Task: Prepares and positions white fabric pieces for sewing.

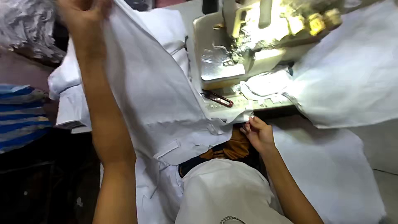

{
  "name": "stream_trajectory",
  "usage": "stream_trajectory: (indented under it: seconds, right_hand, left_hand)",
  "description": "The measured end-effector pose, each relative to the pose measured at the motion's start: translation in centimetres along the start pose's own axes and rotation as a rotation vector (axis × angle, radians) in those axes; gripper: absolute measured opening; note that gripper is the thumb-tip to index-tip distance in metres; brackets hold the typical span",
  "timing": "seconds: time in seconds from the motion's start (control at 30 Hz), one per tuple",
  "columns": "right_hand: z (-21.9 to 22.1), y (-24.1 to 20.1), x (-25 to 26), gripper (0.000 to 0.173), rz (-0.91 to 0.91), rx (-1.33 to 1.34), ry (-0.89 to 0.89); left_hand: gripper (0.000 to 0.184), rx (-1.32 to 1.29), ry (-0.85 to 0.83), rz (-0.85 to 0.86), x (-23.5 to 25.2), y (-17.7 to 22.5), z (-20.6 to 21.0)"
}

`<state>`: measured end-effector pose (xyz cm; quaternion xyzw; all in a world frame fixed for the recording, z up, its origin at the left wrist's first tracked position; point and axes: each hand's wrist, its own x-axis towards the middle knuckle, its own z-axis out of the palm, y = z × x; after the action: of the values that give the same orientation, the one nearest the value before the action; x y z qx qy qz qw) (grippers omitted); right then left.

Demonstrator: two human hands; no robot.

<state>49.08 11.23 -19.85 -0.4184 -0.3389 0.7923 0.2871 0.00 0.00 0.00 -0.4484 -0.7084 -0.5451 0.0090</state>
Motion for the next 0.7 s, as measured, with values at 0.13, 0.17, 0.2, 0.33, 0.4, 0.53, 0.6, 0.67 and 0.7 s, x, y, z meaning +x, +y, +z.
stream_trajectory:
  seconds: [0.13, 0.17, 0.2, 0.33, 0.4, 0.53, 0.6, 0.67, 0.7]
  right_hand:
    - [-6.1, -3.3, -4.4, 0.017, -0.211, -0.093, -0.174]
    - [-8.3, -4.4, -5.9, 0.012, -0.214, -0.117, -0.177]
    - [-10.5, -5.5, -7.5, 0.012, -0.192, -0.143, -0.157]
    - [-17.4, -8.5, -12.6, 0.033, 0.167, -0.764, 0.098]
    - [-17.0, -9.6, -13.0, 0.033, 0.419, -1.305, 0.112]
    - [-9.3, -10.6, -11.4, 0.05, -0.159, -1.509, 0.092]
    - [-3.4, -11.1, -9.0, 0.05, -0.498, -1.37, 0.002]
    - [1.9, -11.3, -6.5, 0.057, -0.699, -1.177, -0.139]
    - [4.3, -11.4, -5.4, 0.06, -0.761, -1.101, -0.214]
  left_hand:
    - [0.009, 0.059, 0.127, -0.089, -1.5, 0.6, -0.2]
    - [0.009, 0.033, 0.133, -0.12, -2.0, 1.6, 0.2]
    - [0.011, -0.015, 0.127, -0.122, -2.7, 2.8, 1.2]
    - [0.013, -0.139, -0.015, 0.062, -6.3, 10.9, 9.1]
    - [0.005, -0.173, -0.173, 0.142, -8.5, 12.9, 12.7]
    - [0.012, -0.277, -0.34, 0.178, -12.2, 13.3, 16.9]
    - [0.012, -0.276, -0.354, 0.136, -13.9, 13.7, 17.6]
    - [0.011, -0.245, -0.365, 0.112, -15.4, 14.4, 17.4]
    - [0.01, -0.241, -0.367, 0.108, -16.1, 14.7, 17.2]
